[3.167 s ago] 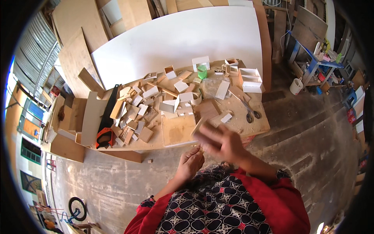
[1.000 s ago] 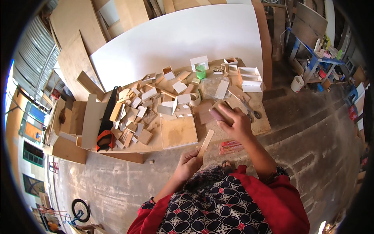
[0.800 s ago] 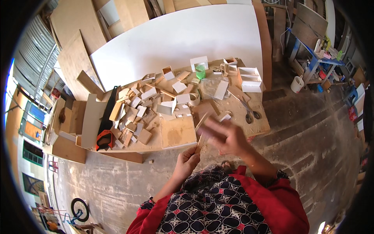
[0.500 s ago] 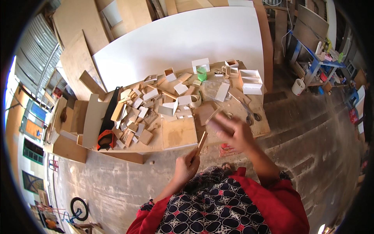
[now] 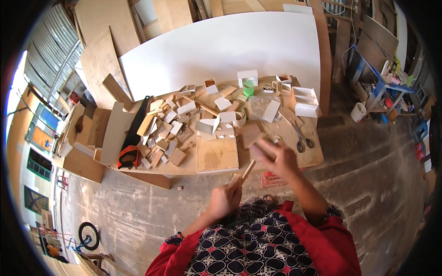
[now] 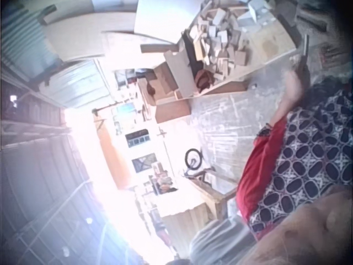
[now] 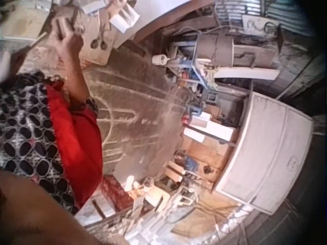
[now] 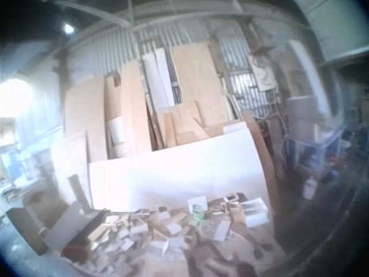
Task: The person assembles a small model house by cutting small wooden pieces with shears, sanding them with a sanding block, applying glue with a stick, and attaching the pieces to the structure.
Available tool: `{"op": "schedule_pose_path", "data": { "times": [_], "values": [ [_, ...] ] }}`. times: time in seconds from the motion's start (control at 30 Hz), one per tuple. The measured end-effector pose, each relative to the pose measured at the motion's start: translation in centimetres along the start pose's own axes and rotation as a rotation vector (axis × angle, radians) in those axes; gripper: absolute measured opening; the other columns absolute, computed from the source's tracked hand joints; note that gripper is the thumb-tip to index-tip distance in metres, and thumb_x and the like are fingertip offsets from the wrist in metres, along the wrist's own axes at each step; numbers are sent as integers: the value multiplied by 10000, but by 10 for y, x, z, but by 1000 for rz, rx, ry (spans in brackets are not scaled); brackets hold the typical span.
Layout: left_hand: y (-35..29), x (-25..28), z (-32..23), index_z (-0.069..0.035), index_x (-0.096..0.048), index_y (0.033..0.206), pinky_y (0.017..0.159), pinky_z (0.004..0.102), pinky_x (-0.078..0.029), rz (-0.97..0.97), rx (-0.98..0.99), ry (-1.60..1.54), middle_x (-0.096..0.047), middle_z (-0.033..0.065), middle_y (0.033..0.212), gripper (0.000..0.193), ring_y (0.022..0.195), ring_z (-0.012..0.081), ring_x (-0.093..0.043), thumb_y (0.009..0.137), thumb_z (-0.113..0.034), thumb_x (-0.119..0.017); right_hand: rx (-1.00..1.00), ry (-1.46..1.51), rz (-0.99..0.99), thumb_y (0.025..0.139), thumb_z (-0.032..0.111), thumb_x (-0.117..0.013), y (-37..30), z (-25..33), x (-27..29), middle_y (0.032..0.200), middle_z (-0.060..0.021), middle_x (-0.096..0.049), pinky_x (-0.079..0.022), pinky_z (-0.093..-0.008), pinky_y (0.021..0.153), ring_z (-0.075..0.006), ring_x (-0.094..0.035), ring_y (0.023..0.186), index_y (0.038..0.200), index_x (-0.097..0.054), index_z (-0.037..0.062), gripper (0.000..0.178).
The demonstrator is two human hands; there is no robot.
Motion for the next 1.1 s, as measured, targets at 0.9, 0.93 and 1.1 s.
{"op": "schedule_pose_path", "data": {
  "times": [0.9, 0.93, 1.1],
  "values": [
    [-11, -41, 57, 11, -563, 1116, 485, 188, -234, 148, 511, -1030, -353, -93, 615, 264, 528, 20, -295, 968, -194, -486, -310, -243, 37, 698, 414, -682, -1, -141, -33, 926, -232, -633, -500, -438, 755, -385, -623, 865, 1308, -498, 152, 689],
    [-10, -41, 57, 15, -562, 1106, 469, 194, -224, 135, 506, -1039, -341, -94, 600, 255, 512, 20, -286, 968, -181, -476, -327, -262, 17, 701, 417, -680, 1, -147, -28, 924, -234, -633, -501, -437, 749, -386, -623, 860, 1312, -492, 148, 694],
    [-6, -43, 56, 26, -554, 1098, 457, 196, -219, 115, 536, -1028, -339, -92, 593, 244, 500, 21, -285, 958, -150, -461, -346, -339, -46, 742, 473, -643, 12, -177, -12, 980, -241, -631, -501, -436, 752, -384, -623, 882, 1308, -479, 81, 708]
  ]
}}
Point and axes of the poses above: each hand's wrist, its own y-axis towards the middle knuckle, its own x-axis out of the back of the hand, z = x × y, the point moved 10 cm from there along y, towards the middle knuckle
